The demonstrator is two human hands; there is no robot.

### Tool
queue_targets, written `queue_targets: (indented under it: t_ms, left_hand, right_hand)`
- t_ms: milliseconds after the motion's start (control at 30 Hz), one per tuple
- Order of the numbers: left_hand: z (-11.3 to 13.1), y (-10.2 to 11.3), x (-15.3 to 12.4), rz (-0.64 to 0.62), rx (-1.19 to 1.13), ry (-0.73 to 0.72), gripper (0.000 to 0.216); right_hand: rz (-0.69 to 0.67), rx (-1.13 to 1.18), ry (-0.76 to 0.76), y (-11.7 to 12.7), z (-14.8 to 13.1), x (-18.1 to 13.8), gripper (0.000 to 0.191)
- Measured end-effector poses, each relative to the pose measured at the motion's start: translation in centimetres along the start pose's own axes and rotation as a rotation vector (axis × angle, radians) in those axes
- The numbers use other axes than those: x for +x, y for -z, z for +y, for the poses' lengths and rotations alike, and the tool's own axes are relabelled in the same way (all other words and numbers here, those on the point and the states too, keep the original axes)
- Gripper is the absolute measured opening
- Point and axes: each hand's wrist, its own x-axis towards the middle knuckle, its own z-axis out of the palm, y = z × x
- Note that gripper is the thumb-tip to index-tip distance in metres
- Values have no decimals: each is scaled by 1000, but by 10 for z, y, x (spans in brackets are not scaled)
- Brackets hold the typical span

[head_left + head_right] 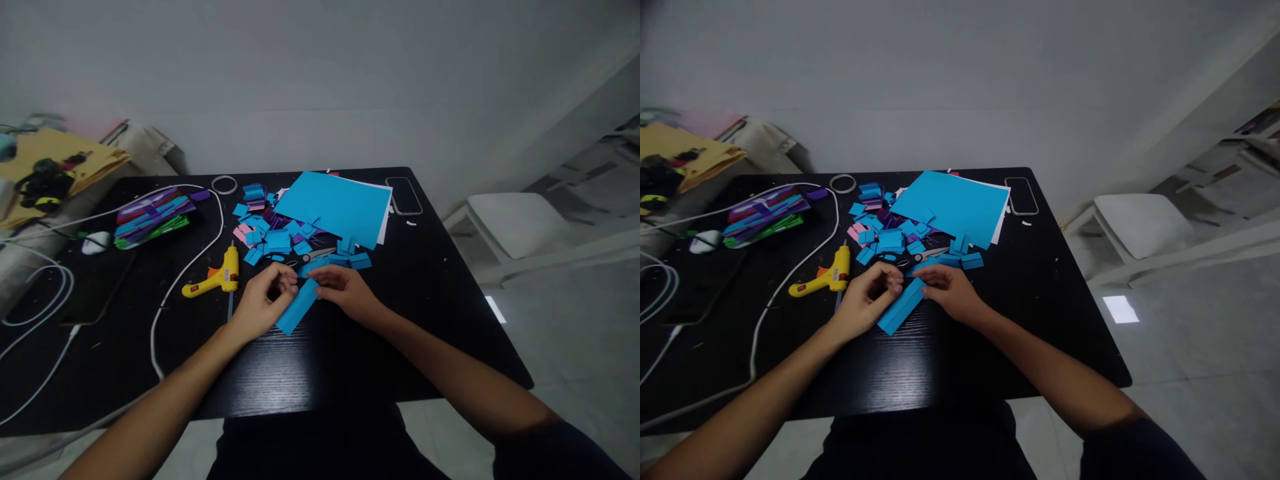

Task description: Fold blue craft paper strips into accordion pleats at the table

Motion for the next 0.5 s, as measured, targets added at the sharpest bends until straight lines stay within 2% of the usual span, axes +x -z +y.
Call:
queue_targets:
  t_ms: [100, 233, 500]
  left_hand:
    - [-3, -1, 1, -33, 26, 30, 14]
    - [-1, -2, 2, -78, -52, 77, 16]
    - [1, -2, 1, -131, -112, 117, 22]
  right_hand:
    - [9, 18, 1, -1, 0, 0, 28]
    - [13, 33, -13, -1, 1, 1, 22]
    - [-3, 30, -4, -3, -1, 0, 23]
